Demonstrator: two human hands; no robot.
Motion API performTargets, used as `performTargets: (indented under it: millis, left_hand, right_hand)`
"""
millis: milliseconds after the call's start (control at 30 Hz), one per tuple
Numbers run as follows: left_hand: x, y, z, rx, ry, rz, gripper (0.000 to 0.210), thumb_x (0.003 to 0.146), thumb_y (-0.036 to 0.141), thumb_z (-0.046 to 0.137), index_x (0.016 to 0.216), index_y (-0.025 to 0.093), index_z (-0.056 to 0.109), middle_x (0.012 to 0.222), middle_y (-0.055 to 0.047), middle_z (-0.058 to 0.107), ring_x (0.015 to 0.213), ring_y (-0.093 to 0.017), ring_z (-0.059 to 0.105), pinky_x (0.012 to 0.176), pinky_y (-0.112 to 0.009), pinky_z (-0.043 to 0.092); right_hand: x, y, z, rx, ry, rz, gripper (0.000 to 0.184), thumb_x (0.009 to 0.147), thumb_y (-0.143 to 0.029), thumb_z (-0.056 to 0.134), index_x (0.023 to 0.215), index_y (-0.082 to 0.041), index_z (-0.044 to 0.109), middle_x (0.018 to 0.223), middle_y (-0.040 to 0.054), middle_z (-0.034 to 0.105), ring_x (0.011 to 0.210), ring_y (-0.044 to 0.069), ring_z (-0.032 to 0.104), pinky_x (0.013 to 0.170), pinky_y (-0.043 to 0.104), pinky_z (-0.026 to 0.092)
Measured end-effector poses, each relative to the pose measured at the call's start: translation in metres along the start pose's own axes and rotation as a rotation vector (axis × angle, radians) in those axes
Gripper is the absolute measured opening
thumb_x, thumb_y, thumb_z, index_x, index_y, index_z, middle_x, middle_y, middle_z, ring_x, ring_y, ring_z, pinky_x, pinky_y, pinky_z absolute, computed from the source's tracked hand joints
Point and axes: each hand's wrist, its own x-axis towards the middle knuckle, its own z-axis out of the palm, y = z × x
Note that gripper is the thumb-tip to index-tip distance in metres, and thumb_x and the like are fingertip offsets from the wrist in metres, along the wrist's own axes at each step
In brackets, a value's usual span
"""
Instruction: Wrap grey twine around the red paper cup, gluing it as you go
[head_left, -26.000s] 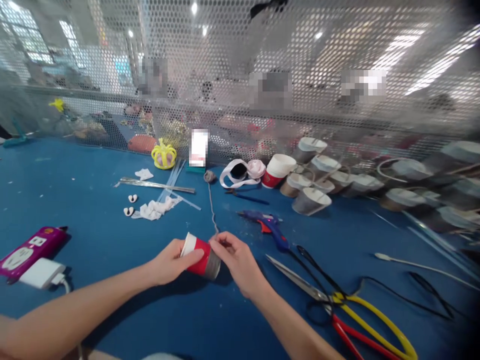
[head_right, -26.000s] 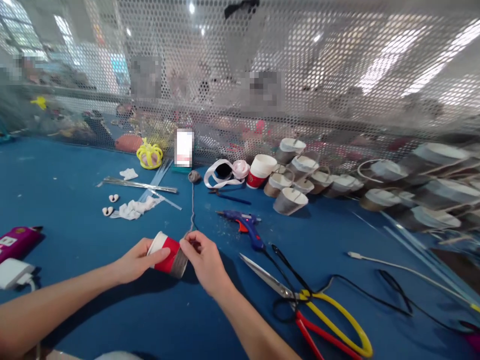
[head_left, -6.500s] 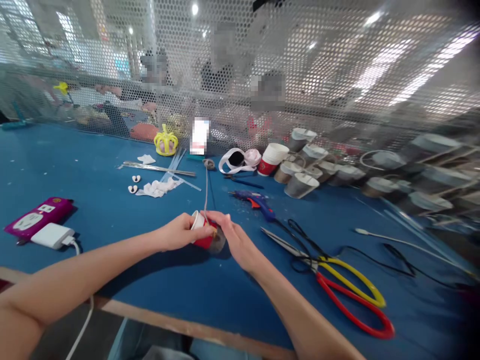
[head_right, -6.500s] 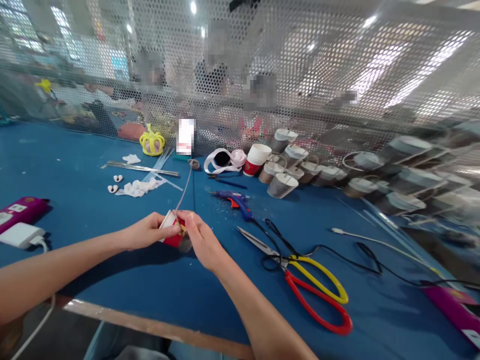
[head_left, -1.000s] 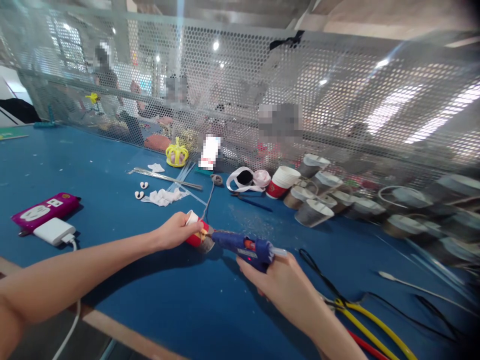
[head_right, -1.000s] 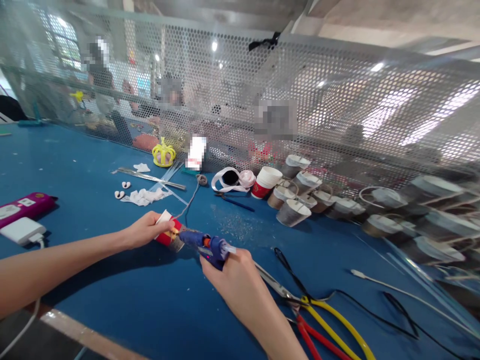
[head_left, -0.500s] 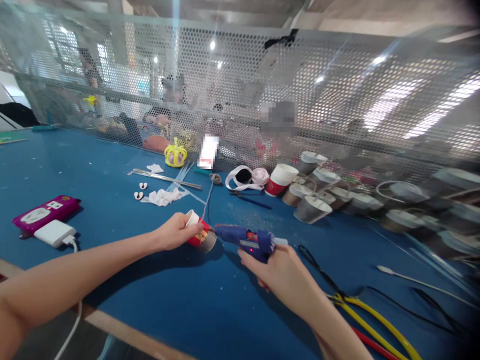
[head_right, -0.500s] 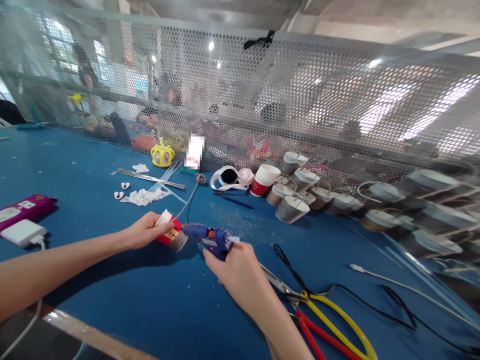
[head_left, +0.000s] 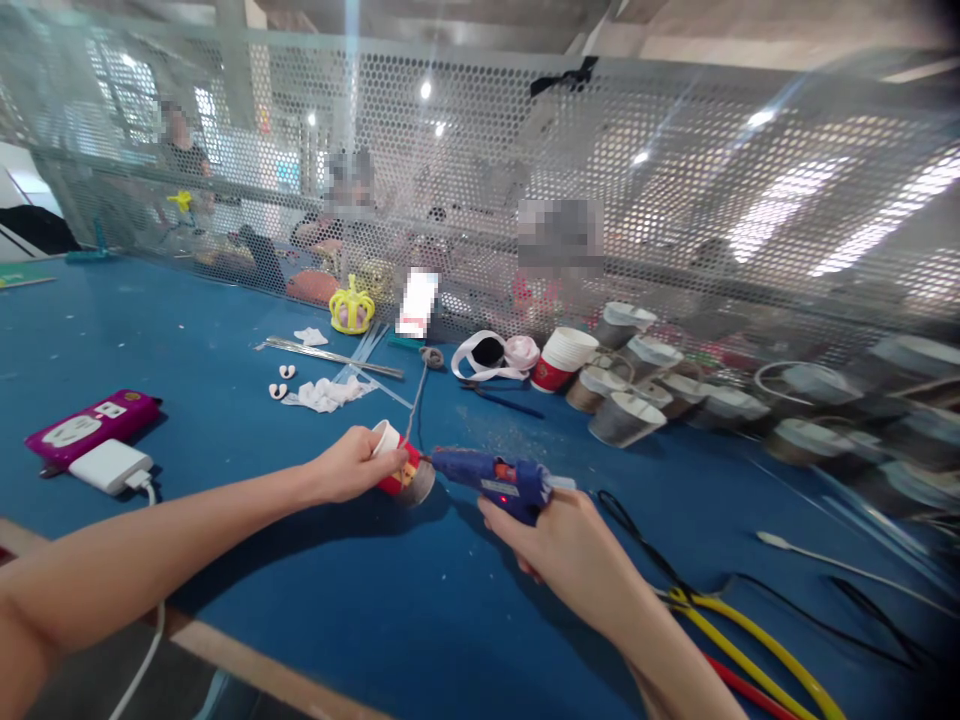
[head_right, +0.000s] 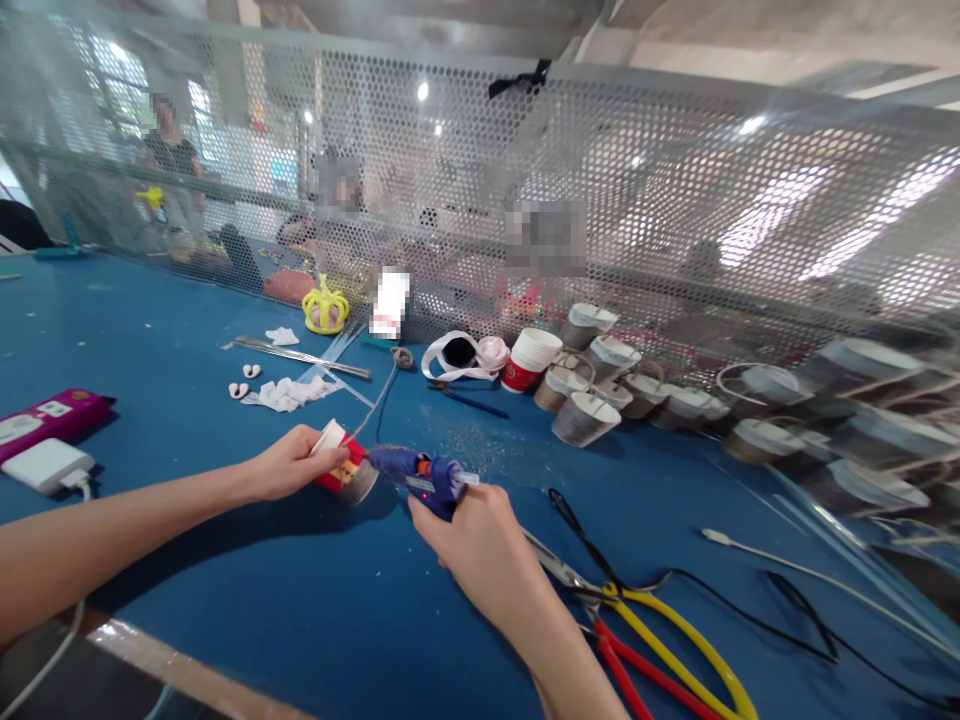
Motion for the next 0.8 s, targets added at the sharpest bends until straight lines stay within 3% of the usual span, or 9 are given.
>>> performTargets:
  millis: [233, 400, 800]
  left_hand:
    - [-0.0002, -0.0029, 0.0015, 0.028, 0.013, -0.001, 0.036, 0.079, 0.041, 0.040, 0.055, 0.015, 0.045, 0.053, 0.003, 0.033, 0.050, -0.009, 0.027, 0.046, -0.021, 0.023]
    - [0.0015, -0.0045, 0.0014, 0.018, 0.005, 0.015, 0.036, 0.078, 0.041, 0.040, 0.054, 0.015, 0.042, 0.052, 0.003, 0.032, 0.050, -0.008, 0.028, 0.045, -0.020, 0.023]
    - [0.0012, -0.0027, 0.0002, 0.025, 0.010, 0.002, 0.036, 0.078, 0.040, 0.041, 0.054, 0.013, 0.045, 0.052, 0.003, 0.034, 0.050, -0.008, 0.028, 0.045, -0.019, 0.025]
  right_hand:
    - [-0.0012, 0.0033, 0.0002, 0.023, -0.047, -0.014, 0.035, 0.071, -0.036, 0.049, 0.041, -0.022, 0.036, 0.031, -0.0043, 0.041, 0.029, 0.009, 0.040, 0.035, 0.021, 0.034]
    - [-0.0001, 0.0019, 0.0013, -0.020, 0.013, -0.022, 0.035, 0.070, -0.035, 0.048, 0.041, -0.022, 0.034, 0.030, -0.0045, 0.040, 0.029, 0.009, 0.040, 0.034, 0.021, 0.034]
    - [-0.0009, 0.0022, 0.0004, -0.021, -0.021, 0.015, 0.033, 0.070, -0.037, 0.049, 0.043, -0.022, 0.035, 0.031, -0.0043, 0.040, 0.030, 0.010, 0.040, 0.035, 0.022, 0.033]
